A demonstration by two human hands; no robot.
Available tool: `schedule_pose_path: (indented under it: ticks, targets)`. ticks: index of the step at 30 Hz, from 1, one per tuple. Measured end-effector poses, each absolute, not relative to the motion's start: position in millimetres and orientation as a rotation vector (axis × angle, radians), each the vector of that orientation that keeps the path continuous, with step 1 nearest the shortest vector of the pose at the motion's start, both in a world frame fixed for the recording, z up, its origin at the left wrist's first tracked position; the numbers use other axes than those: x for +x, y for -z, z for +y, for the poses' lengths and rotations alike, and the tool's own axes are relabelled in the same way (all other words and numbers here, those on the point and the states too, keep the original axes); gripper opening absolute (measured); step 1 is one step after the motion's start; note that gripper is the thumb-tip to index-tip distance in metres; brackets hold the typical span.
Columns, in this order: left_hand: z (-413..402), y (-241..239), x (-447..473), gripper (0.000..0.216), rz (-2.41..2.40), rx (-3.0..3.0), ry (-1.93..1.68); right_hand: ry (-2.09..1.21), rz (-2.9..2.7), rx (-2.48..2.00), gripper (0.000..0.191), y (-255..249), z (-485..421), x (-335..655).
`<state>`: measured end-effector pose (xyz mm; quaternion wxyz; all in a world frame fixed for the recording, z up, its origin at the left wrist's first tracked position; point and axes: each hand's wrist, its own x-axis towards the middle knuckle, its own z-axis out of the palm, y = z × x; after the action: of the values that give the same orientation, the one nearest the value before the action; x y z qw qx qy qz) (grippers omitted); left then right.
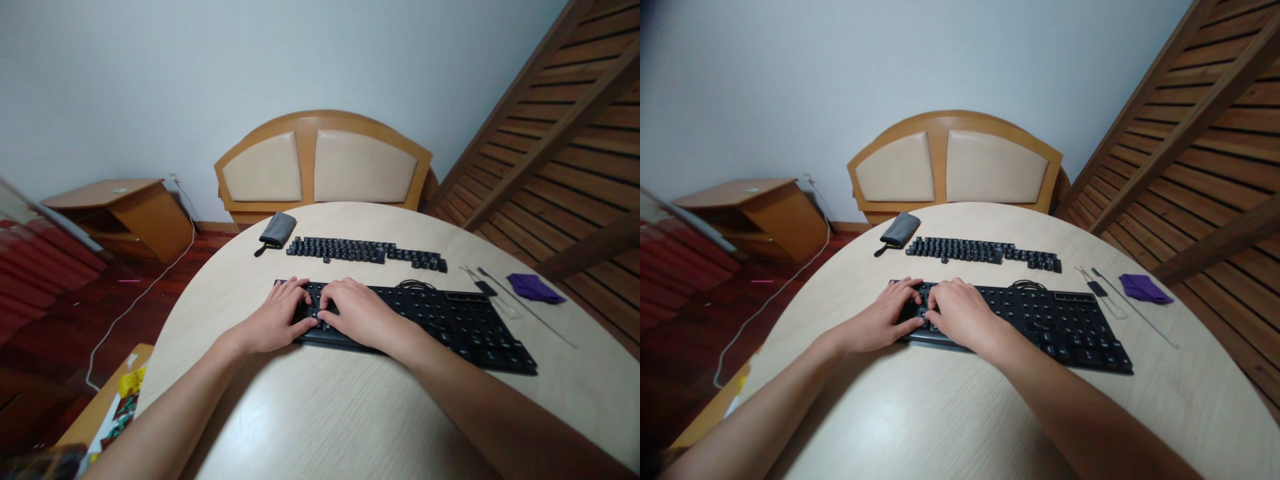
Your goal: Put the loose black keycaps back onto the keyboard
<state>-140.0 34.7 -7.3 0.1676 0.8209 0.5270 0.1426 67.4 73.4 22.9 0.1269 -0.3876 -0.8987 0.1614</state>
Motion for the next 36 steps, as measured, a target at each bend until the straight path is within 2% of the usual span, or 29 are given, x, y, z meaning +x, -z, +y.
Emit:
schedule_pose_path:
  ticks: [3, 7, 12, 17, 24, 30, 36]
  targets:
    - [33.6, 8.4, -140.1, 0.028, 1.511, 2.343, -0.379, -0.372, -2.555, -1.172, 0.007, -21.0, 79.6, 67.2]
    - [33.4, 8.1, -139.4, 0.030, 1.508, 2.351, -0.370, -0.237, -2.469, -1.280, 0.020, -15.7, 91.3, 68.5]
    - [33.4, 4.6, -138.6, 0.031, 1.506, 2.348, -0.323, -0.297, -2.484, -1.500, 0.043, -12.7, 112.5, 63.8]
    - [33.5, 5.9, -139.7, 0.030, 1.483, 2.356, -0.366, -0.301, -2.479, -1.587, 0.050, -10.9, 133.9, 48.6]
    - [33.1, 4.3, -138.7, 0.030, 1.500, 2.338, -0.330, -0.260, -2.411, -1.640, 0.037, -3.9, 140.0, 37.8]
    - [33.3, 3.1, -138.5, 0.030, 1.490, 2.346, -0.338, -0.263, -2.374, -1.561, 0.017, -4.1, 130.1, 49.3]
    - [31.6, 3.9, -138.0, 0.029, 1.491, 2.372, -0.346, -0.318, -2.319, -1.230, 0.017, -2.9, 92.4, 80.6]
